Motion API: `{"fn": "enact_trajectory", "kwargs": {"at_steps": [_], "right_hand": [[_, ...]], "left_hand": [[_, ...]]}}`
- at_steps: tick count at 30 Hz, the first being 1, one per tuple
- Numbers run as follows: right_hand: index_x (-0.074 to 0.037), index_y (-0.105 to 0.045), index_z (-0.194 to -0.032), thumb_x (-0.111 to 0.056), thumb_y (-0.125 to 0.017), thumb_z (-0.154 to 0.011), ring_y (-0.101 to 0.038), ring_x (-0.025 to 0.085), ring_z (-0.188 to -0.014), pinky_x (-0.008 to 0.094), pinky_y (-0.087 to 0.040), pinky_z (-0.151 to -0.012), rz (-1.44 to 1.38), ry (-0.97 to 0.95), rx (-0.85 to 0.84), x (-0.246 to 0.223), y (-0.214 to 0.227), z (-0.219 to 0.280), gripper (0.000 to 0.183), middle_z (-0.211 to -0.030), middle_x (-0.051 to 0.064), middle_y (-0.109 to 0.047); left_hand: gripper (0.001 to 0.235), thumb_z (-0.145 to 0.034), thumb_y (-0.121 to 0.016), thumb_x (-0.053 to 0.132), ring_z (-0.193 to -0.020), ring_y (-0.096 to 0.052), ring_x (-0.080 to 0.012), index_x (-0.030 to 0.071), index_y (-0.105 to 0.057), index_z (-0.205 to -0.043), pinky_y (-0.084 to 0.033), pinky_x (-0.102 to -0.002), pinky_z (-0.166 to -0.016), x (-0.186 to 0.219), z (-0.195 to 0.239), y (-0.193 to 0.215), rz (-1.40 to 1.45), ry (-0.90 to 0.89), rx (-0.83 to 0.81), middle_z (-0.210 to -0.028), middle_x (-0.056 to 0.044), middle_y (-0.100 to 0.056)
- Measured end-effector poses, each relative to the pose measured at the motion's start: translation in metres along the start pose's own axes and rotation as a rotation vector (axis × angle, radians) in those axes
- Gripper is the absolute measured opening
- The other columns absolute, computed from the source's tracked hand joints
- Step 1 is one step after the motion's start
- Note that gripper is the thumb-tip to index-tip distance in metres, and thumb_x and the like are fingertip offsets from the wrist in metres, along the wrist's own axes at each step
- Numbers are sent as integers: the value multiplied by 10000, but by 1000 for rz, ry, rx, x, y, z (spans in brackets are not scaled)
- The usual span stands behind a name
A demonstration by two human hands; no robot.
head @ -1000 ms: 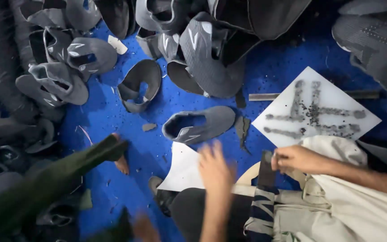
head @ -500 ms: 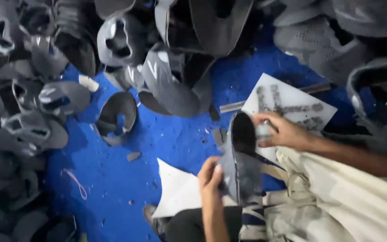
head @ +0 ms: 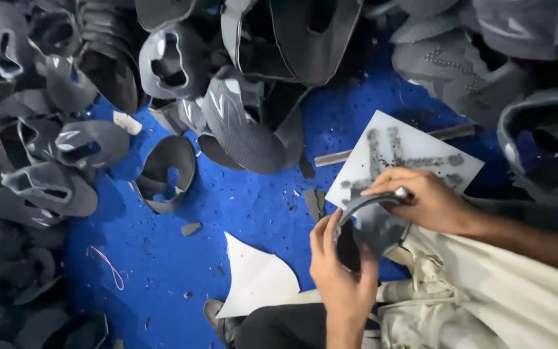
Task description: Punching holes into shoe upper components using a manual punch tool and a mallet.
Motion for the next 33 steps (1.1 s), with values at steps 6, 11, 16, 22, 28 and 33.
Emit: {"fn": "enact_trajectory", "kwargs": {"at_steps": [6, 11, 16, 22, 28, 33], "right_hand": [[-92, -726, -1196, -30, -780, -671, -686, 248, -1077, 352, -534, -907, 161, 161, 65, 9, 25, -25, 532, -1166, 105, -701], [-96, -675, -1284, -139, -804, -724, -672, 310, -1062, 392, -526, -917, 339, -2, 48, 23, 18, -31, 576, -1173, 153, -689], [-25, -572, -1411, -203, -766, -842, -608, 345, -1296, 396, -461, -1095, 203, 420, 231, -24, 50, -81, 627, -1391, 221, -630], [-124, -562, -1480, -48, -665, -912, -602, 315, -1320, 403, -507, -1077, 450, 303, 362, 61, 104, -117, 583, -1480, 153, -582], [-331, -525, -1497, 14, -568, -793, -728, 278, -889, 360, -607, -730, 825, 58, 191, 87, 49, -11, 785, -1602, -33, -460], [-385, -404, -1543, -132, -639, -835, -742, 263, -655, 387, -614, -554, 1079, -176, -53, 100, 18, 13, 788, -1676, -57, -270]], "left_hand": [[360, -910, -636, 38, -1047, -736, -353, -4, -644, -1268, -554, -369, -932, -43, -38, -14, 219, 146, -101, -1141, -200, -735], [289, -939, -677, 23, -1109, -699, -380, -18, -658, -1225, -542, -361, -946, -34, -52, -15, 37, 17, -156, -1261, -213, -693], [685, -709, -542, -175, -1265, -656, -343, 113, -676, -1316, -523, -358, -1053, 5, -110, 6, -65, -295, -39, -1355, -164, -652], [699, -700, -600, -175, -1339, -631, -302, 155, -693, -1309, -481, -334, -1127, -108, -164, -96, 151, -332, -156, -1415, -141, -652], [624, -807, -598, -83, -1466, -534, -350, 224, -695, -1342, -369, -470, -1278, -135, -52, -110, -82, -455, -464, -1484, -126, -633], [833, -702, -681, 30, -1530, -325, -464, 246, -546, -1496, -220, -600, -1265, -112, -27, -112, -409, -470, -458, -1609, -207, -429]]}}
Point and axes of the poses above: each hand's wrist, its own z-axis away from the middle knuckle, its own y-axis out of the back of the hand, x = y × z, the point moved 7 cm from there along -z, towards the middle knuckle
